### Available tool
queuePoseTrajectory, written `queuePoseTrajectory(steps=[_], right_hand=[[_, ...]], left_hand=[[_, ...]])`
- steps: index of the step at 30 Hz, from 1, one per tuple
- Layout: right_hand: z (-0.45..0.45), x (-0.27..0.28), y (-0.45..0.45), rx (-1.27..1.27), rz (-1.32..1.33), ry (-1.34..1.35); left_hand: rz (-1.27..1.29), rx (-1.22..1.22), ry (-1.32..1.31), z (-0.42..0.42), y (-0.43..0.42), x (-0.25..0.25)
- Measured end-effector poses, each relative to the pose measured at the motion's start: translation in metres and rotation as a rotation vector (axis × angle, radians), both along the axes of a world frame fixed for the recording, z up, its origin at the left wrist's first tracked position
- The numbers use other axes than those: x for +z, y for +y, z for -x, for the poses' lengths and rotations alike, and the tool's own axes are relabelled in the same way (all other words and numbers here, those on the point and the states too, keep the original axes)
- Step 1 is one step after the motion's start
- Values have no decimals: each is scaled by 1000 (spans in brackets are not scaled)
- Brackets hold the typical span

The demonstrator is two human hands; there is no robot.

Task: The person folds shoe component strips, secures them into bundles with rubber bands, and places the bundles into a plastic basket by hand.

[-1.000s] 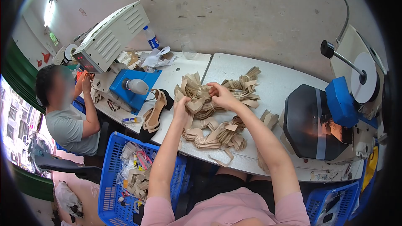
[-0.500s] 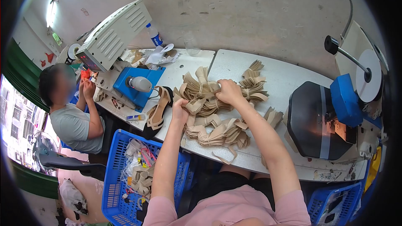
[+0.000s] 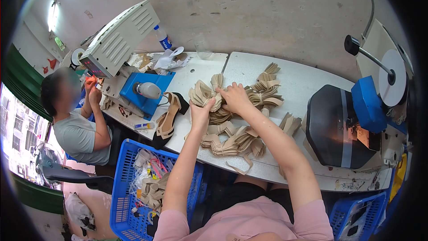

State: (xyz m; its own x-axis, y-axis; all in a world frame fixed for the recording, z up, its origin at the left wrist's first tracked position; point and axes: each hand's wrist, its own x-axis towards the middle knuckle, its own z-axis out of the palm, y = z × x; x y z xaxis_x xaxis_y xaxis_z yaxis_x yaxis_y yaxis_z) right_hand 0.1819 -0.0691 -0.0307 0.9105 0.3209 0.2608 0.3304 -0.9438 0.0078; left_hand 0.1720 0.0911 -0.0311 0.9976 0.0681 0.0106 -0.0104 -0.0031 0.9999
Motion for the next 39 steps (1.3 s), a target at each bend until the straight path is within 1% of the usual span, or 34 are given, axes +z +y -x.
queuePoseTrajectory(steps=[2, 3, 5, 6, 8, 10, 11, 14, 15, 18, 19, 22, 23, 25, 28, 31, 32, 34, 36, 37, 39], right_hand=[[-4, -10, 1, -55, -87, 72], [-6, -11, 1, -82, -127, 104], [-11, -16, 1, -108, -213, 104], [-12, -17, 2, -119, -256, 106], [-13, -20, 4, -102, -264, 88], [-14, -20, 0, -113, -276, 82], [-15, -21, -2, -128, -286, 85], [-19, -22, -1, -135, -297, 80], [-18, -24, 1, -132, -297, 79], [-17, -25, 1, -134, -304, 66], [-16, -25, 1, -133, -309, 61], [-16, -24, 3, -165, -335, 72], [-17, -24, 4, -175, -320, 91], [-12, -18, 9, -189, -295, 133], [-1, -14, 12, -149, -286, 9], [-4, -19, 15, 107, -415, -94], [-7, -21, 18, 134, -464, -30], [-12, -21, 23, 182, -565, 95], [-8, -18, 26, 134, -542, 38], [-6, -16, 28, 110, -531, 10], [-11, -19, 33, 68, -513, -19]], left_hand=[[126, -132, 200, -20, 13, -18], [5, -115, 202, -26, 15, -16], [75, -144, 195, -23, 21, -19], [110, -158, 194, -17, 21, -12], [143, -194, 257, -17, 29, -16], [194, -267, 337, -6, 34, -1], [170, -370, 493, -16, 53, -13], [132, -400, 270, 10, 54, 1], [129, -407, 254, 15, 55, 1], [333, -470, 295, 14, 71, -11], [366, -471, 257, 14, 75, -15], [627, -539, 429, 17, 80, -21], [689, -504, 447, 14, 83, -26], [666, -440, 462, 10, 85, -28], [630, -419, 466, 6, 81, -14], [537, -377, 474, -3, 84, -16], [494, -356, 499, -10, 88, -25], [394, -332, 506, -14, 82, -19], [290, -318, 467, -12, 69, -11], [299, -308, 480, -10, 63, -3], [333, -274, 456, -14, 59, -7]])
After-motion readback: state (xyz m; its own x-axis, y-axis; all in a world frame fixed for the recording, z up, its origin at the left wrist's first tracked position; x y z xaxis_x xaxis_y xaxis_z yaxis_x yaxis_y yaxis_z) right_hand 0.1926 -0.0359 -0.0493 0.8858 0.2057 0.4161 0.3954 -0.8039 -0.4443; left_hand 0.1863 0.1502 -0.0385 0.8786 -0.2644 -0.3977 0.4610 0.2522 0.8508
